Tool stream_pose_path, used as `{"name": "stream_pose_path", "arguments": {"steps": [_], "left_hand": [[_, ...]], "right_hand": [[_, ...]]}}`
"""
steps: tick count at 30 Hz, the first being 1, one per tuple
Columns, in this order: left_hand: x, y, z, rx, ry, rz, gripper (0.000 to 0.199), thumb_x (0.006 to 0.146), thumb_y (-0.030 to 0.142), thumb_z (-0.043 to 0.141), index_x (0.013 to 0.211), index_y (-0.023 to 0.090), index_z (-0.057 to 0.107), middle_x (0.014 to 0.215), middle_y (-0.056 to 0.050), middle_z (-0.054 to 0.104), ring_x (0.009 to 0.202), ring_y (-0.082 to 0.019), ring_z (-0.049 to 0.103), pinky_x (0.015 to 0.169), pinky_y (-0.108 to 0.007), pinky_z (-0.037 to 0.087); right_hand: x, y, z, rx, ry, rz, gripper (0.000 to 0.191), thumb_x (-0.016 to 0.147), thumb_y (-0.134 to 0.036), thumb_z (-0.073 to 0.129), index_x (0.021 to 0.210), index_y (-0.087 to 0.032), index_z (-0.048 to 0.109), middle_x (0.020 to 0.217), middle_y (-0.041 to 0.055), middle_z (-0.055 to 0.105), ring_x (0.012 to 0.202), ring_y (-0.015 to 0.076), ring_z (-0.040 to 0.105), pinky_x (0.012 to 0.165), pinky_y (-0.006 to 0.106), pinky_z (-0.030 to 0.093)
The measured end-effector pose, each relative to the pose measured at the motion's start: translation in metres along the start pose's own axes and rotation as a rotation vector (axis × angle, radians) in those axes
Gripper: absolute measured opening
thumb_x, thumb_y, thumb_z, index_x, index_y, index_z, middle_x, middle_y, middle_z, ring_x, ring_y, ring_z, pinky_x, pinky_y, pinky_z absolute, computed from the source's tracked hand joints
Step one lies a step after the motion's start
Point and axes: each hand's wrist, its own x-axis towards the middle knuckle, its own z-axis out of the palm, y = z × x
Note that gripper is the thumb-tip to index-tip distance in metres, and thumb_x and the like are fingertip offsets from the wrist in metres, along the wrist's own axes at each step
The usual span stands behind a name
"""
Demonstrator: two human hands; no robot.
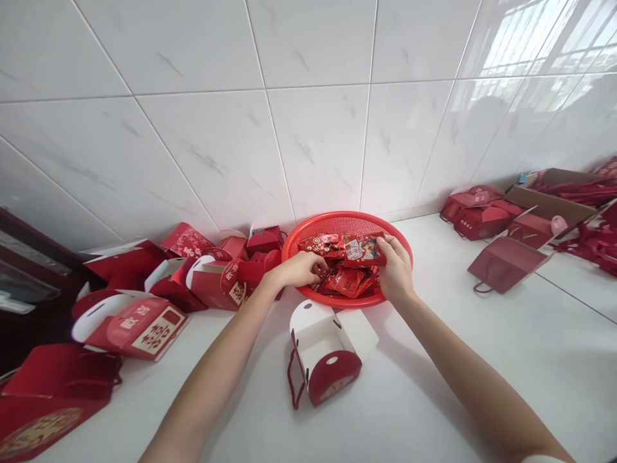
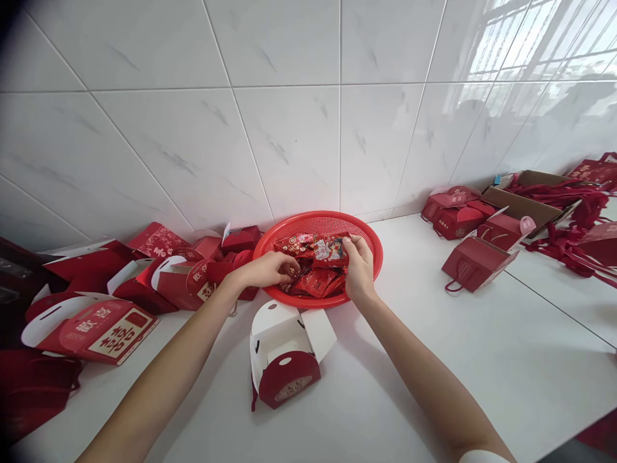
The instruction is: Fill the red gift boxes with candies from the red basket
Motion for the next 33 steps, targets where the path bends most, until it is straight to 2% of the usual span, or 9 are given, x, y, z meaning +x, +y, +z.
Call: {"name": "stream_pose_path", "arguments": {"steps": [4, 8, 10, 15, 19, 21, 24, 27, 33], "left_hand": [[-0.005, 0.002, -0.008, -0.139, 0.161, 0.034, 0.028, 0.071, 0.037, 0.072, 0.091, 0.018, 0.075, 0.088, -0.007, 0.079, 0.081, -0.023, 0.073, 0.075, -0.033, 0.056], [-0.009, 0.009, -0.011, -0.509, 0.346, -0.006, 0.034, 0.065, 0.041, 0.08, 0.088, 0.016, 0.073, 0.087, -0.007, 0.078, 0.081, -0.022, 0.072, 0.074, -0.035, 0.059], [-0.009, 0.014, -0.006, -0.608, 0.394, -0.023, 0.035, 0.062, 0.04, 0.084, 0.085, 0.016, 0.073, 0.083, -0.006, 0.077, 0.079, -0.021, 0.071, 0.072, -0.035, 0.06], [-0.002, 0.032, 0.018, -0.653, 0.403, -0.003, 0.029, 0.065, 0.04, 0.084, 0.078, 0.016, 0.072, 0.077, -0.002, 0.073, 0.069, -0.016, 0.067, 0.068, -0.032, 0.061], [0.005, 0.04, 0.031, -0.705, 0.336, 0.071, 0.032, 0.077, 0.042, 0.075, 0.094, 0.016, 0.073, 0.09, -0.004, 0.072, 0.075, -0.016, 0.067, 0.072, -0.034, 0.064], [0.005, 0.04, 0.033, -0.687, 0.335, 0.122, 0.032, 0.076, 0.035, 0.075, 0.101, 0.016, 0.072, 0.096, -0.005, 0.071, 0.08, -0.016, 0.067, 0.076, -0.035, 0.063], [0.001, 0.036, 0.034, -0.559, 0.381, 0.174, 0.033, 0.073, 0.026, 0.075, 0.105, 0.016, 0.071, 0.106, -0.007, 0.072, 0.077, -0.014, 0.067, 0.076, -0.032, 0.061], [-0.003, 0.035, 0.036, -0.419, 0.432, 0.212, 0.035, 0.074, 0.025, 0.074, 0.109, 0.018, 0.072, 0.108, -0.008, 0.073, 0.074, -0.013, 0.065, 0.071, -0.029, 0.058], [-0.006, 0.04, 0.042, -0.301, 0.528, 0.274, 0.031, 0.078, 0.026, 0.071, 0.109, 0.019, 0.072, 0.108, -0.008, 0.072, 0.078, -0.015, 0.066, 0.07, -0.027, 0.056]], "right_hand": [[0.002, 0.002, -0.001, -0.031, -0.059, 0.043, 0.035, 0.062, -0.043, 0.086, 0.073, -0.023, 0.06, 0.074, -0.0042, 0.065, 0.072, 0.0155, 0.061, 0.07, 0.029, 0.053], [0.005, 0.007, -0.003, -0.065, -0.097, 0.061, 0.037, 0.062, -0.044, 0.087, 0.074, -0.023, 0.06, 0.074, -0.004, 0.065, 0.072, 0.0159, 0.062, 0.067, 0.029, 0.054], [0.005, 0.008, -0.003, -0.078, -0.126, 0.093, 0.038, 0.06, -0.046, 0.088, 0.075, -0.024, 0.061, 0.074, -0.0039, 0.066, 0.071, 0.0166, 0.062, 0.065, 0.03, 0.055], [0.005, 0.007, -0.003, -0.144, -0.221, 0.191, 0.04, 0.06, -0.049, 0.089, 0.077, -0.023, 0.064, 0.073, -0.0027, 0.07, 0.071, 0.0171, 0.064, 0.065, 0.03, 0.056], [0.006, 0.005, -0.004, -0.133, -0.24, 0.24, 0.035, 0.063, -0.044, 0.088, 0.078, -0.022, 0.066, 0.076, -0.0005, 0.072, 0.072, 0.0177, 0.067, 0.064, 0.031, 0.056], [0.006, 0.003, -0.003, -0.107, -0.237, 0.263, 0.034, 0.064, -0.042, 0.088, 0.077, -0.021, 0.065, 0.075, -0.0004, 0.072, 0.07, 0.0173, 0.067, 0.063, 0.03, 0.057], [0.004, -0.002, -0.001, -0.083, -0.243, 0.288, 0.034, 0.062, -0.041, 0.089, 0.074, -0.021, 0.065, 0.072, -0.0006, 0.071, 0.067, 0.0172, 0.067, 0.061, 0.031, 0.058], [0.0, -0.007, 0.001, -0.091, -0.281, 0.285, 0.035, 0.064, -0.043, 0.089, 0.08, -0.021, 0.068, 0.081, 0.0017, 0.074, 0.073, 0.0193, 0.07, 0.063, 0.032, 0.06], [-0.004, -0.009, 0.0, -0.148, -0.36, 0.213, 0.044, 0.059, -0.034, 0.093, 0.093, -0.021, 0.068, 0.094, 0.0026, 0.076, 0.088, 0.0219, 0.073, 0.075, 0.037, 0.063]]}}
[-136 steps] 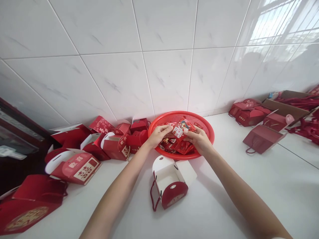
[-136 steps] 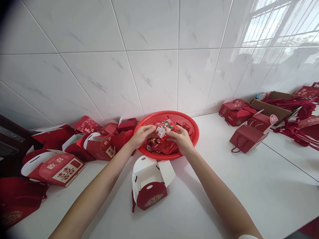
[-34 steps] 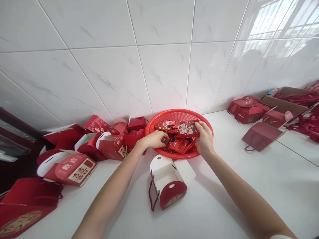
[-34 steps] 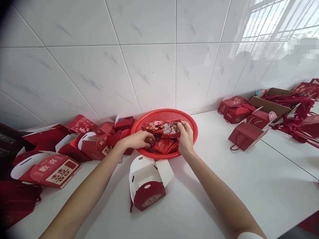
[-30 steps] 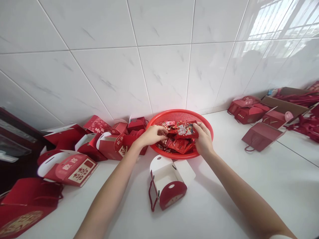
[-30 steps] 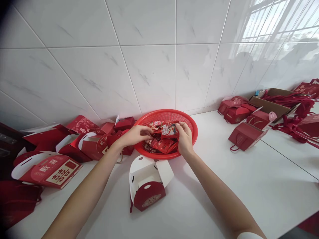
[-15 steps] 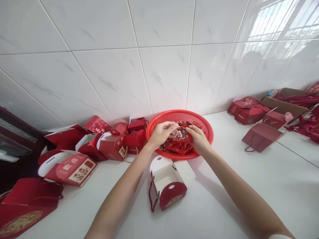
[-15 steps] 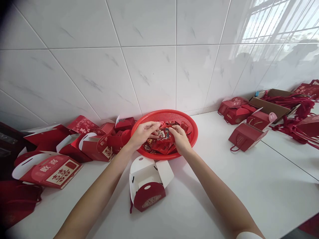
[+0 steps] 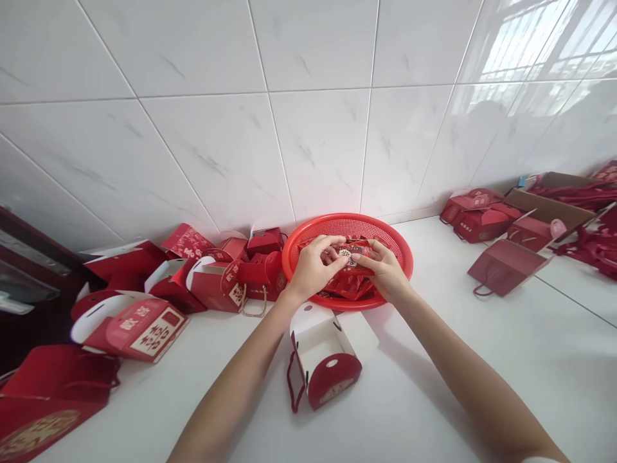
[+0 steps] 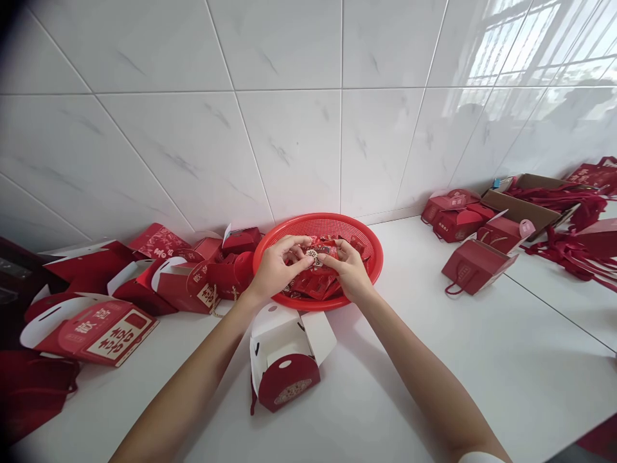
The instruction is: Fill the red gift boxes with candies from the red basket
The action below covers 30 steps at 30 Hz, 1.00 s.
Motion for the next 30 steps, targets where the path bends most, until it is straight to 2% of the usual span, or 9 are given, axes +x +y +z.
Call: {"name": "stream_pose_path", "arguments": {"steps": [3, 6, 9, 12, 17, 23, 27, 30], "left_hand": [[0.001, -0.005, -0.003, -0.036, 0.087, -0.018, 0.024, 0.083, 0.031, 0.066, 0.103, 0.019, 0.073, 0.11, -0.008, 0.074, 0.085, -0.018, 0.069, 0.079, -0.03, 0.057], [0.001, -0.013, -0.008, -0.111, 0.163, -0.106, 0.024, 0.085, 0.038, 0.064, 0.096, 0.018, 0.073, 0.105, -0.008, 0.077, 0.097, -0.022, 0.07, 0.087, -0.033, 0.055], [0.0, -0.018, -0.011, -0.152, 0.109, -0.161, 0.031, 0.085, 0.047, 0.064, 0.088, 0.018, 0.072, 0.092, -0.006, 0.077, 0.09, -0.023, 0.07, 0.082, -0.033, 0.055], [-0.002, -0.017, -0.013, -0.166, 0.022, -0.159, 0.032, 0.083, 0.049, 0.066, 0.079, 0.018, 0.072, 0.08, -0.005, 0.074, 0.081, -0.021, 0.067, 0.077, -0.032, 0.054], [-0.002, -0.014, -0.014, -0.269, -0.113, -0.195, 0.035, 0.077, 0.051, 0.075, 0.079, 0.017, 0.072, 0.08, -0.004, 0.073, 0.077, -0.02, 0.066, 0.074, -0.031, 0.054], [-0.001, -0.017, -0.013, -0.363, -0.072, -0.263, 0.037, 0.072, 0.052, 0.08, 0.081, 0.017, 0.072, 0.079, -0.003, 0.071, 0.072, -0.017, 0.062, 0.069, -0.029, 0.053], [-0.001, -0.018, -0.012, -0.328, -0.049, -0.254, 0.037, 0.07, 0.052, 0.081, 0.073, 0.018, 0.066, 0.069, 0.0, 0.064, 0.065, -0.014, 0.056, 0.061, -0.026, 0.049], [0.0, -0.022, -0.012, -0.276, -0.045, -0.254, 0.039, 0.075, 0.056, 0.075, 0.074, 0.018, 0.065, 0.07, 0.0, 0.063, 0.066, -0.015, 0.058, 0.064, -0.027, 0.051]], "right_hand": [[0.001, 0.003, -0.001, 0.009, 0.009, -0.028, 0.046, 0.06, -0.035, 0.093, 0.095, -0.02, 0.067, 0.094, 0.0033, 0.075, 0.088, 0.0221, 0.073, 0.077, 0.037, 0.062], [0.001, 0.005, -0.001, 0.005, 0.02, -0.038, 0.047, 0.06, -0.036, 0.093, 0.095, -0.021, 0.066, 0.092, 0.0024, 0.075, 0.086, 0.0218, 0.072, 0.077, 0.037, 0.062], [0.001, 0.005, -0.001, -0.016, 0.03, -0.051, 0.045, 0.06, -0.036, 0.092, 0.094, -0.022, 0.066, 0.092, 0.0014, 0.075, 0.085, 0.0218, 0.072, 0.076, 0.037, 0.062], [0.0, 0.005, -0.001, -0.039, 0.031, -0.071, 0.044, 0.061, -0.037, 0.091, 0.093, -0.022, 0.066, 0.092, 0.0015, 0.075, 0.085, 0.0222, 0.072, 0.077, 0.038, 0.061], [-0.001, 0.003, -0.002, -0.065, 0.016, -0.054, 0.044, 0.061, -0.036, 0.091, 0.095, -0.022, 0.066, 0.095, 0.003, 0.075, 0.089, 0.0243, 0.071, 0.083, 0.041, 0.06], [-0.001, 0.002, -0.001, -0.072, -0.005, -0.071, 0.045, 0.062, -0.035, 0.092, 0.097, -0.022, 0.066, 0.102, 0.0041, 0.075, 0.096, 0.0259, 0.071, 0.089, 0.042, 0.058], [-0.002, 0.003, 0.0, -0.067, -0.002, -0.083, 0.042, 0.064, -0.036, 0.091, 0.095, -0.021, 0.067, 0.101, 0.0041, 0.075, 0.093, 0.0255, 0.071, 0.088, 0.042, 0.059], [-0.002, 0.004, 0.001, -0.04, 0.042, -0.135, 0.041, 0.066, -0.036, 0.09, 0.096, -0.021, 0.067, 0.1, 0.004, 0.075, 0.094, 0.0258, 0.071, 0.089, 0.042, 0.059]]}}
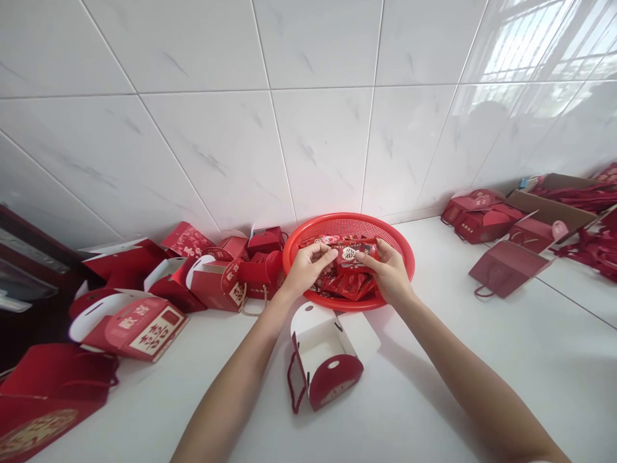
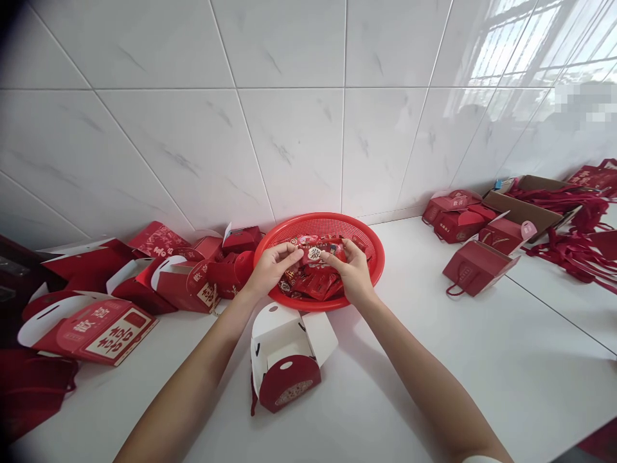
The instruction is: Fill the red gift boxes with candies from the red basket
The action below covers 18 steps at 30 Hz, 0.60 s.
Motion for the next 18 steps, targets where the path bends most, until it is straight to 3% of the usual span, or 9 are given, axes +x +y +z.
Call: {"name": "stream_pose_path", "arguments": {"steps": [5, 11, 14, 18], "left_hand": [[0.011, -0.014, -0.008, 0.086, 0.017, -0.036, 0.037, 0.084, 0.054, 0.06, 0.082, 0.018, 0.067, 0.081, -0.005, 0.071, 0.078, -0.019, 0.066, 0.077, -0.032, 0.055], [0.026, -0.024, -0.012, 0.394, -0.236, -0.152, 0.014, 0.077, 0.023, 0.064, 0.078, 0.018, 0.078, 0.082, -0.007, 0.08, 0.079, -0.024, 0.072, 0.077, -0.034, 0.056], [0.034, -0.022, -0.012, 0.586, -0.359, -0.172, 0.028, 0.071, 0.007, 0.058, 0.082, 0.019, 0.081, 0.092, -0.005, 0.082, 0.092, -0.026, 0.074, 0.088, -0.034, 0.055], [0.045, -0.02, -0.011, 0.81, -0.406, -0.149, 0.055, 0.072, -0.001, 0.052, 0.118, 0.019, 0.075, 0.131, -0.008, 0.073, 0.124, -0.028, 0.065, 0.106, -0.033, 0.047]], "right_hand": [[0.0, 0.0, 0.001, 0.057, 0.117, -0.081, 0.038, 0.066, -0.035, 0.09, 0.09, -0.023, 0.063, 0.1, 0.002, 0.076, 0.095, 0.025, 0.072, 0.09, 0.041, 0.06], [-0.001, 0.0, 0.001, 0.065, 0.13, -0.084, 0.038, 0.066, -0.034, 0.089, 0.092, -0.022, 0.064, 0.097, 0.002, 0.075, 0.092, 0.0244, 0.072, 0.088, 0.041, 0.061], [-0.001, 0.0, 0.001, 0.063, 0.129, -0.085, 0.038, 0.066, -0.035, 0.089, 0.093, -0.023, 0.065, 0.097, 0.0024, 0.075, 0.091, 0.0246, 0.072, 0.087, 0.041, 0.061], [0.0, 0.0, 0.001, 0.075, 0.123, -0.084, 0.037, 0.066, -0.034, 0.089, 0.093, -0.023, 0.066, 0.098, 0.0023, 0.076, 0.091, 0.0245, 0.072, 0.086, 0.041, 0.062]]}}
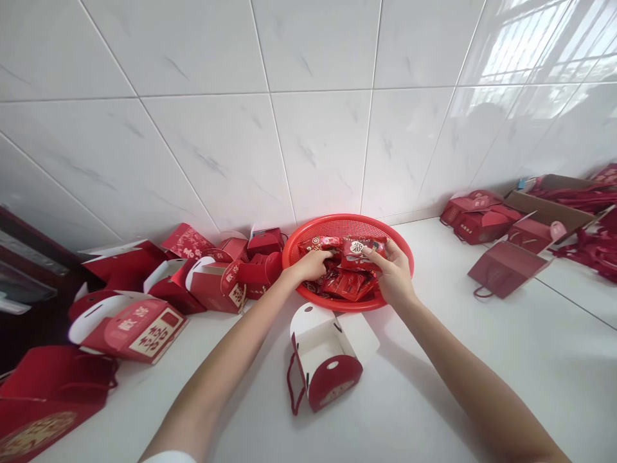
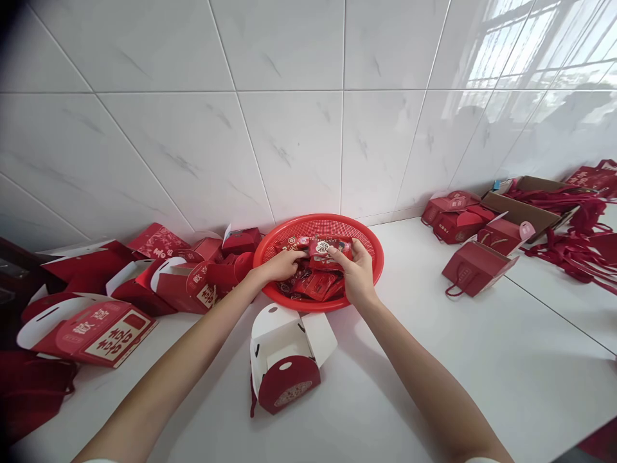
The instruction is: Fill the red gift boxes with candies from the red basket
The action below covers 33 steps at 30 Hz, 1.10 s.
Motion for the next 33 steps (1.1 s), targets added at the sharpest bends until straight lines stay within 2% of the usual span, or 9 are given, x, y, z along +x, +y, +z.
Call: {"name": "stream_pose_path", "arguments": {"steps": [2, 7, 11, 14, 16, 19, 25, 29, 33], "left_hand": [[0.004, 0.0, -0.001, 0.091, -0.022, -0.013, 0.056, 0.074, 0.0, 0.053, 0.125, 0.018, 0.07, 0.137, -0.011, 0.069, 0.128, -0.029, 0.062, 0.107, -0.034, 0.046], [0.012, -0.003, -0.001, 0.229, -0.139, -0.039, 0.041, 0.079, 0.009, 0.065, 0.12, 0.017, 0.069, 0.129, -0.014, 0.071, 0.119, -0.029, 0.067, 0.099, -0.035, 0.053], [0.021, -0.005, -0.003, 0.251, -0.199, -0.038, 0.047, 0.082, 0.017, 0.072, 0.128, 0.016, 0.062, 0.127, -0.013, 0.07, 0.11, -0.027, 0.069, 0.095, -0.041, 0.055], [0.025, -0.008, -0.002, 0.225, -0.212, -0.002, 0.042, 0.075, 0.016, 0.077, 0.116, 0.021, 0.069, 0.12, -0.01, 0.073, 0.108, -0.026, 0.069, 0.094, -0.035, 0.054], [0.026, -0.01, -0.002, 0.192, -0.21, 0.029, 0.029, 0.08, 0.019, 0.076, 0.109, 0.02, 0.071, 0.117, -0.009, 0.073, 0.106, -0.024, 0.068, 0.095, -0.037, 0.054], [0.027, -0.016, 0.0, 0.125, -0.194, 0.054, 0.015, 0.085, 0.023, 0.073, 0.099, 0.016, 0.071, 0.107, -0.007, 0.074, 0.096, -0.021, 0.069, 0.09, -0.04, 0.055], [0.025, -0.02, -0.001, -0.087, -0.122, 0.088, 0.024, 0.053, 0.013, 0.079, 0.073, 0.022, 0.071, 0.077, -0.001, 0.074, 0.072, -0.019, 0.066, 0.065, -0.024, 0.05], [0.019, -0.012, -0.001, -0.234, -0.068, 0.129, 0.018, 0.054, 0.019, 0.078, 0.068, 0.021, 0.067, 0.067, 0.004, 0.068, 0.064, -0.017, 0.062, 0.061, -0.024, 0.048], [0.007, -0.003, -0.003, -0.369, 0.076, 0.158, 0.015, 0.061, 0.026, 0.076, 0.067, 0.019, 0.064, 0.063, 0.005, 0.061, 0.064, -0.017, 0.059, 0.065, -0.027, 0.048]], "right_hand": [[0.0, 0.0, 0.0, 0.003, 0.009, -0.003, 0.037, 0.065, -0.034, 0.09, 0.091, -0.023, 0.066, 0.097, 0.0019, 0.076, 0.091, 0.0243, 0.072, 0.087, 0.041, 0.062], [-0.002, -0.002, 0.001, -0.017, 0.017, 0.017, 0.037, 0.065, -0.034, 0.089, 0.088, -0.023, 0.063, 0.096, 0.0022, 0.076, 0.09, 0.0248, 0.072, 0.087, 0.042, 0.061], [-0.002, -0.003, 0.002, -0.009, 0.016, 0.014, 0.036, 0.064, -0.033, 0.089, 0.088, -0.022, 0.065, 0.094, 0.0017, 0.077, 0.088, 0.0245, 0.073, 0.086, 0.041, 0.062], [-0.003, -0.004, 0.003, -0.011, 0.003, 0.023, 0.035, 0.065, -0.033, 0.089, 0.09, -0.022, 0.067, 0.094, 0.0018, 0.077, 0.089, 0.0252, 0.073, 0.086, 0.042, 0.061], [-0.003, -0.004, 0.003, -0.018, -0.002, 0.03, 0.033, 0.066, -0.033, 0.088, 0.09, -0.022, 0.068, 0.094, 0.002, 0.077, 0.09, 0.0257, 0.073, 0.087, 0.043, 0.061], [-0.003, -0.005, 0.003, -0.035, 0.002, 0.033, 0.032, 0.066, -0.033, 0.088, 0.09, -0.023, 0.068, 0.093, 0.002, 0.077, 0.092, 0.0268, 0.073, 0.088, 0.044, 0.061], [-0.003, -0.005, 0.003, -0.043, 0.003, 0.029, 0.031, 0.066, -0.033, 0.088, 0.088, -0.023, 0.068, 0.094, 0.0018, 0.077, 0.092, 0.0271, 0.073, 0.087, 0.043, 0.061], [-0.003, -0.005, 0.003, -0.044, -0.004, 0.036, 0.032, 0.067, -0.033, 0.087, 0.089, -0.023, 0.068, 0.094, 0.0022, 0.077, 0.091, 0.0272, 0.073, 0.086, 0.044, 0.061], [-0.002, -0.003, 0.001, -0.024, 0.002, 0.028, 0.034, 0.067, -0.033, 0.088, 0.092, -0.023, 0.067, 0.092, 0.0018, 0.076, 0.087, 0.0254, 0.072, 0.084, 0.042, 0.061]]}}
